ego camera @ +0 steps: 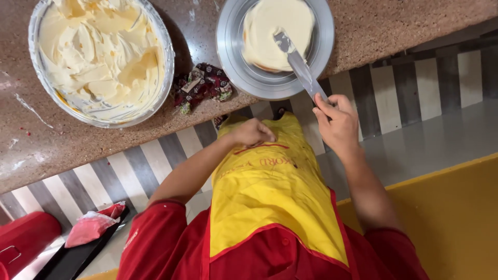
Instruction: The person is preparing and assembling a cake, including icing and layering.
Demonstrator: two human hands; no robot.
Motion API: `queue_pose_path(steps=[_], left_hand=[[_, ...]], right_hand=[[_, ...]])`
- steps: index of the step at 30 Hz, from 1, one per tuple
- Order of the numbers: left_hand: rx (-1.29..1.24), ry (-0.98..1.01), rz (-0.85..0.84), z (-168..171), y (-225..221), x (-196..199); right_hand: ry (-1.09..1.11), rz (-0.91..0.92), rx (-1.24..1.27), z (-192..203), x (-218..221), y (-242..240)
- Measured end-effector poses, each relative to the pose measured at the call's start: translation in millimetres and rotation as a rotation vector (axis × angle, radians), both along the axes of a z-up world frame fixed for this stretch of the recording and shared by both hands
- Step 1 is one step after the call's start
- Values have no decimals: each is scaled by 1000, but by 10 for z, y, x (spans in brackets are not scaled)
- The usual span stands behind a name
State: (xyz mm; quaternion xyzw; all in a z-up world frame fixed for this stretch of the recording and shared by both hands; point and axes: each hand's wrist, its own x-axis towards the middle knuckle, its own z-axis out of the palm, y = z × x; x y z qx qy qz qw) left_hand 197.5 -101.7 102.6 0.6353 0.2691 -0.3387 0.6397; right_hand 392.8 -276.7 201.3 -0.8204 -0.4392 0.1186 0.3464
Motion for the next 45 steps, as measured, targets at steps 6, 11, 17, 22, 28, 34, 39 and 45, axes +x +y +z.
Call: queue_pose_path(steps=[6,11,17,22,28,34,39,45], left_hand=[[621,-243,211,-988,664,-226],[416,-421,-13,-923,221,-233],[1051,-753,-56,-899,525,-311],[254,-265,172,-471,149,-100],[1188,-413,202,-690,913,-335],[323,-755,-11,-449,103,-156],[316,30,221,213,523,-25],[112,-523,-89,-514,-46,-161]], right_hand=[[53,-25,52,-93,-26,-12],[77,-30,33,-73,-78,45],[115,-43,35,-61,-101,70],[118,-28,50,-74,-147,57],[125,-59,41,-10,-173,66],[89,-40,65,-57,-169,42],[123,-69,49,-79,-200,36],[138,-64,44,-81,-210,33]])
